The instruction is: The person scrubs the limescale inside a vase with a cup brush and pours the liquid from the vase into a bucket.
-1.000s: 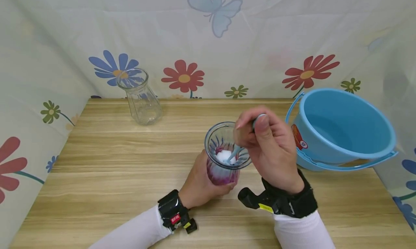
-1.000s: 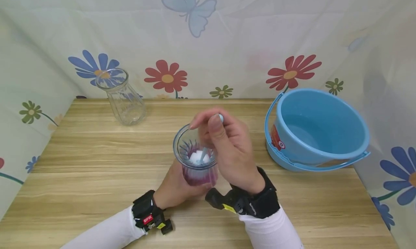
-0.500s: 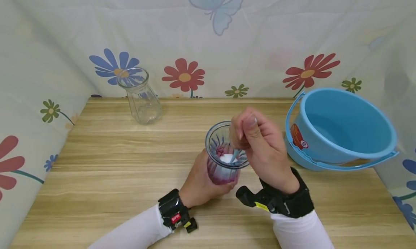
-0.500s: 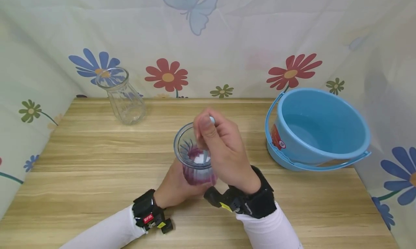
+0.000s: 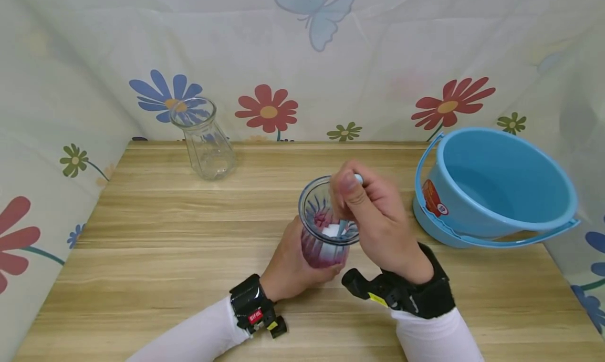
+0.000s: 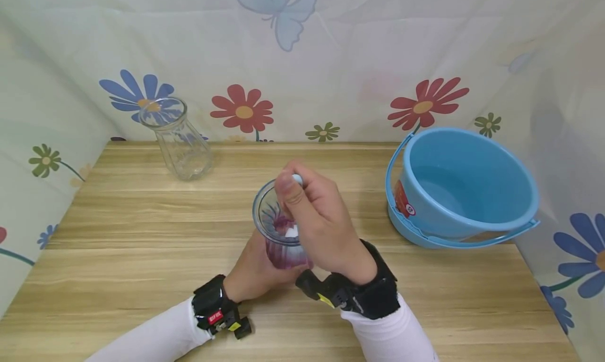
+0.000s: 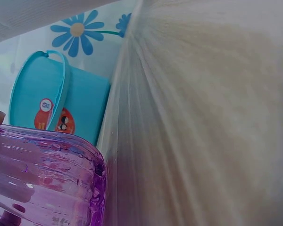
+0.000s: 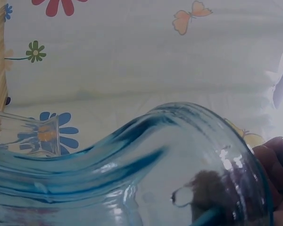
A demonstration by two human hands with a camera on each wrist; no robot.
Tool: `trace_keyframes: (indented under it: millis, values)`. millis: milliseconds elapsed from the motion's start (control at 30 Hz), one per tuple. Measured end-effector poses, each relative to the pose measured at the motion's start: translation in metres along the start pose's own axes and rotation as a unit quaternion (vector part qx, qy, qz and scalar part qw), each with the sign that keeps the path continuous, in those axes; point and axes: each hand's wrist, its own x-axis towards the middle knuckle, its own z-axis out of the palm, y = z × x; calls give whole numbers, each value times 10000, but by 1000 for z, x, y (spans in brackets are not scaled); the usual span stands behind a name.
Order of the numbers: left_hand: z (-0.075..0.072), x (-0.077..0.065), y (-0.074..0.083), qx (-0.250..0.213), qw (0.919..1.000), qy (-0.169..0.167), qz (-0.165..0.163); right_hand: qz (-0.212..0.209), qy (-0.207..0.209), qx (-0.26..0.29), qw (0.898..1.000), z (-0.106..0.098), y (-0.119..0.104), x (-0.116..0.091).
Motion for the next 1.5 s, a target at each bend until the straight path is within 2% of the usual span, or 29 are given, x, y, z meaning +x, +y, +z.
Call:
trace_keyframes:
  millis: [100, 300, 400, 500, 733, 767, 833, 933, 1000, 1067, 1167, 1267, 1367, 1500]
  values:
    - [-1, 0, 5, -51, 10000, 11, 1, -32, -107, 19, 9999, 0, -1, 0]
    - [-7, 1, 31, -49, 9999, 75, 83, 19, -317, 1, 9995, 0, -2, 0]
    - [-8, 1, 36, 3, 9999, 106, 132, 107, -408, -37, 9991, -1, -2, -1]
    - [-6, 1, 30, -11, 9998, 139, 159, 158, -445, -81, 9989, -2, -2, -1]
    - [0, 0, 0, -26, 9999, 109, 108, -19, -192, -53, 9998, -1, 0, 0]
    - [0, 0, -1, -20, 9999, 108, 127, -90, -143, -38, 9998, -1, 0, 0]
    - [-2, 0, 8, -20, 9998, 120, 167, -234, -56, -40, 9997, 0, 2, -1]
    - [-2, 0, 9, -19, 9998, 115, 168, -421, 102, -51, 9990, 1, 1, -2]
    - [-1, 1, 8, 6, 9998, 114, 156, -509, 260, 143, 9983, 2, 0, -2]
    - [1, 1, -2, 40, 9997, 118, 196, -685, 443, 472, 9956, 2, 0, -3]
    - [1, 1, -2, 92, 9996, 129, 229, -1034, 663, 1098, 9863, -1, 1, -3]
    - [1, 0, -2, 135, 9997, 120, 188, -1320, 673, 1392, 9791, -5, 2, -4]
    - [1, 0, -1, 100, 9998, 105, 111, -1293, 509, 1229, 9826, -6, 2, -5]
    - [1, 0, 0, 16, 9999, 96, 100, -925, 344, 605, 9933, -4, 0, -3]
